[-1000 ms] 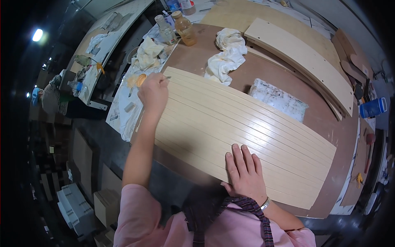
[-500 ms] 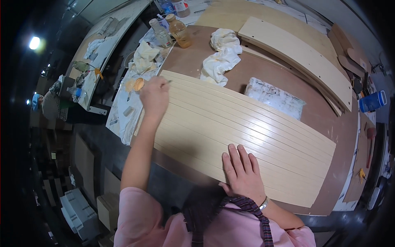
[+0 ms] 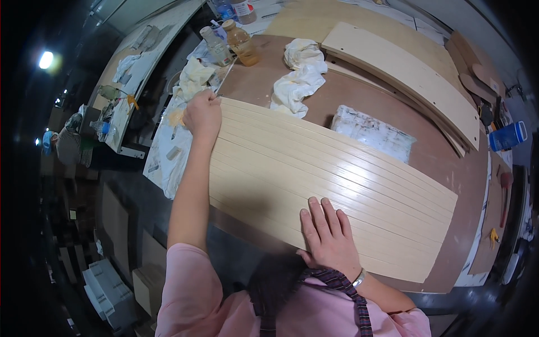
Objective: The person sands the grooves of a corrugated wooden panel using a small block and wipes it with a cloth.
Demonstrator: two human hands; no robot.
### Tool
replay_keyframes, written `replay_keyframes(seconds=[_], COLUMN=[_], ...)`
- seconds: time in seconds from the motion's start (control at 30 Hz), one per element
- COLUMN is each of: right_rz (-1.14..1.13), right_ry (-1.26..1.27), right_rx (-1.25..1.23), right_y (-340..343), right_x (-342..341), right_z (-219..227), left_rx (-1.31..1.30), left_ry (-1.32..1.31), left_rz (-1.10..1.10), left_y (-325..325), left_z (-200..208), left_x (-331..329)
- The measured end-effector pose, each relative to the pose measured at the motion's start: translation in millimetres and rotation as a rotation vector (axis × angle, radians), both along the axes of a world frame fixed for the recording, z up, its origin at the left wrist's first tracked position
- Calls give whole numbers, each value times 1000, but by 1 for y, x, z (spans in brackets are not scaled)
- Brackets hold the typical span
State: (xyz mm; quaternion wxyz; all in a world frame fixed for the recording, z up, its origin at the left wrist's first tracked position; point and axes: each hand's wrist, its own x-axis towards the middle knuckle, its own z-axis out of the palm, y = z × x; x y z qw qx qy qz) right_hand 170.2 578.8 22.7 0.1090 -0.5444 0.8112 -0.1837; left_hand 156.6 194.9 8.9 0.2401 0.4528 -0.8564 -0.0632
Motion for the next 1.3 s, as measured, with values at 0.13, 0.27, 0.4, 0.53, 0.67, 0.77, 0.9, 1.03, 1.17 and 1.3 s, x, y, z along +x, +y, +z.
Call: replay_keyframes(seconds=[0.13,0.27,0.4,0.53,0.67,0.77,0.9,1.03,1.17,1.3], right_rz=[-9,-9,-6,3,6,-2,-4,-3,-1,-2], right_ry=[-14,-10,11,17,-1,-22,-34,2,-16,-40], right_rx=[0,-10,1,6,-7,-14,-18,1,-3,-19], right_y=[0,1,0,0,1,1,1,1,1,1], right_x=[0,0,-2,-2,-2,0,-1,-2,-2,0], right_z=[1,-1,3,5,2,-3,-1,2,2,-1], left_rx=[-43,27,-64,62,31,-9,-138,-79,-140,-146], left_ry=[74,12,24,-10,-73,-90,-80,-127,-83,-21], left_rz=[-280,-122,-220,-99,-36,-62,-220,-177,-233,-214], left_y=[14,6,21,-2,-9,-10,-4,-5,-2,-7], left_z=[-5,2,-6,6,6,7,1,12,1,-4], left_x=[-5,-9,-15,-10,-8,-6,-2,1,2,7])
